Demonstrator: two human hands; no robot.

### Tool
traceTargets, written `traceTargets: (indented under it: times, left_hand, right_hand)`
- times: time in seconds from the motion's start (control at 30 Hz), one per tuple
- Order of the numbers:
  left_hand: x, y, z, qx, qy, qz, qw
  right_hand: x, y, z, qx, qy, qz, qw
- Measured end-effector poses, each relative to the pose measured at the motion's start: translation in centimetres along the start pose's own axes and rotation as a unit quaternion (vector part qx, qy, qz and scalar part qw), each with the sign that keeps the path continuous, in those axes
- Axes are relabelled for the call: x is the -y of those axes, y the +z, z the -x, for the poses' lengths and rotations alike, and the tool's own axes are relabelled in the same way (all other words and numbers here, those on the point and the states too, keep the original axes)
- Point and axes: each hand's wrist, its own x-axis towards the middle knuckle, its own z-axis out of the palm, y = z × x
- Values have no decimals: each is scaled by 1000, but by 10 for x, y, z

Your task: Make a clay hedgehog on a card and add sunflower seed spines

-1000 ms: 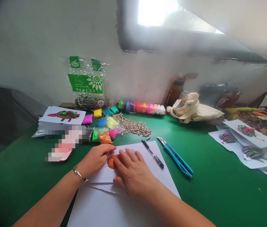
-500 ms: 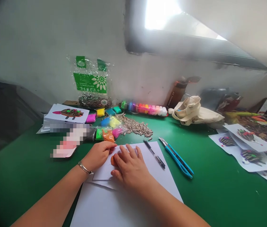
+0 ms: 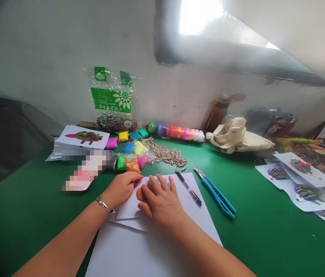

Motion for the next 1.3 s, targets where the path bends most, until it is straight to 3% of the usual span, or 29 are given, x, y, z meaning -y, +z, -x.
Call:
traceTargets:
  times: [0.3,0.97,1.3]
  left_hand:
    - [-3,1,2,26,37,-38,998]
    - [-10,1,4,35,46,-81,995]
    - [-7,3,4,33,49,-86,995]
  right_hand:
    - [-3,5,3,-37,4,22,999]
    - [-15,-1,2,-11,61,-33,998]
    - [-12,-7,1,-3,51,-43,998]
